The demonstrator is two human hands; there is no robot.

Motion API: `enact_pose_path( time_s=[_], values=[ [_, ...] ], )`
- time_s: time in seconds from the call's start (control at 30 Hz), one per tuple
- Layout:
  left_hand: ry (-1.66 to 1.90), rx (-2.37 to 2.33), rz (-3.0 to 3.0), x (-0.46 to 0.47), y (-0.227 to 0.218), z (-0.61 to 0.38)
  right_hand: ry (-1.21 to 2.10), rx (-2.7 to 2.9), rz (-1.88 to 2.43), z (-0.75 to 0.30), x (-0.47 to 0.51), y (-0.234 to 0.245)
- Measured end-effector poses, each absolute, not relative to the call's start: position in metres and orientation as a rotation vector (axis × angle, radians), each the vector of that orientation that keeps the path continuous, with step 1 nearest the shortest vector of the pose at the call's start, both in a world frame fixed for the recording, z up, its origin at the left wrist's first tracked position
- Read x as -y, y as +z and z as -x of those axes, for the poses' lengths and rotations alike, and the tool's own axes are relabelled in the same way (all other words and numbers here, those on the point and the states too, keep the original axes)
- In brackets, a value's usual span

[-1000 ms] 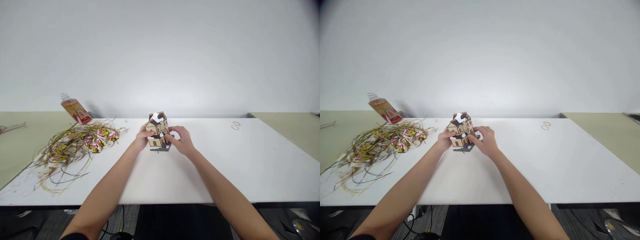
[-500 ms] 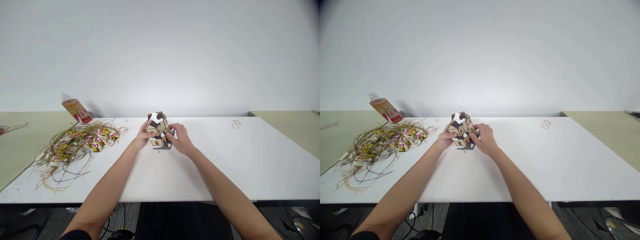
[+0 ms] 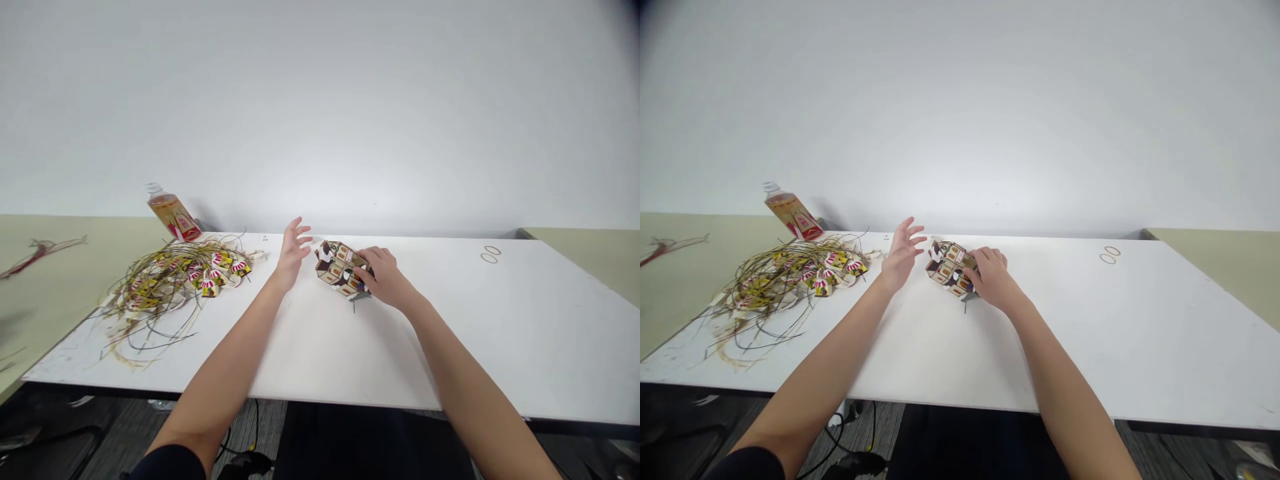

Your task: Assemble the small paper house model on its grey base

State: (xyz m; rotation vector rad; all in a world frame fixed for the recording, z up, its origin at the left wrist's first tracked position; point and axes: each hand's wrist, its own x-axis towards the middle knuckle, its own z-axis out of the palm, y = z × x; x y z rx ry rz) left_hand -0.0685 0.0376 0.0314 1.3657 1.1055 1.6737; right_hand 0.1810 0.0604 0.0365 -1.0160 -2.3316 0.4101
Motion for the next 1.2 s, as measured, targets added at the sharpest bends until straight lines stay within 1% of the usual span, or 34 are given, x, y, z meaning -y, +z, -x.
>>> enact_pose_path(
  time_s=[0.07,0.13,0.2,0.27,0.37,0.47,0.6,0.7,0.77,0.87,0.93,1.0,1.1,1.2],
  values=[
    [1.702,-1.448,-1.435,-0.036,0.037,0.077,0.399,2.362,1.062,-0.184,-0.061,0.038],
    [1.516,-1.957,-1.605,-0.03,0.043,0.085,0.398,2.373,1.106,-0.186,-0.061,0.04],
    [1.093,-2.472,-1.767,-0.022,0.047,0.093,0.42,2.373,1.134,-0.186,-0.06,0.042],
    [0.652,-2.817,-1.769,-0.016,0.049,0.098,0.455,2.372,1.141,-0.186,-0.06,0.044],
    [0.273,-3.001,-1.624,-0.012,0.045,0.105,0.49,2.386,1.116,-0.185,-0.059,0.045],
    [0.123,-3.048,-1.524,-0.013,0.041,0.111,0.48,2.392,1.081,-0.186,-0.058,0.044],
    [0.233,-3.028,-1.479,-0.013,0.042,0.117,0.47,2.38,1.072,-0.186,-0.058,0.044],
    [0.43,-3.041,-1.441,-0.012,0.049,0.113,0.465,2.377,1.094,-0.185,-0.056,0.045],
    [0.698,-3.053,-1.482,-0.011,0.055,0.106,0.453,2.372,1.109,-0.185,-0.055,0.045],
    [1.211,-2.942,-1.728,-0.011,0.06,0.095,0.452,2.357,1.119,-0.185,-0.054,0.046],
    [1.483,-2.801,-1.926,-0.011,0.06,0.09,0.467,2.342,1.101,-0.185,-0.053,0.046],
    [1.653,-2.634,-2.136,-0.013,0.058,0.087,0.48,2.318,1.069,-0.185,-0.052,0.047],
    [1.741,-2.295,-2.506,-0.013,0.054,0.081,0.466,2.254,1.019,-0.185,-0.051,0.049],
    [1.726,-1.802,-2.912,-0.01,0.05,0.062,0.445,2.2,0.976,-0.185,-0.049,0.05]
  ],
)
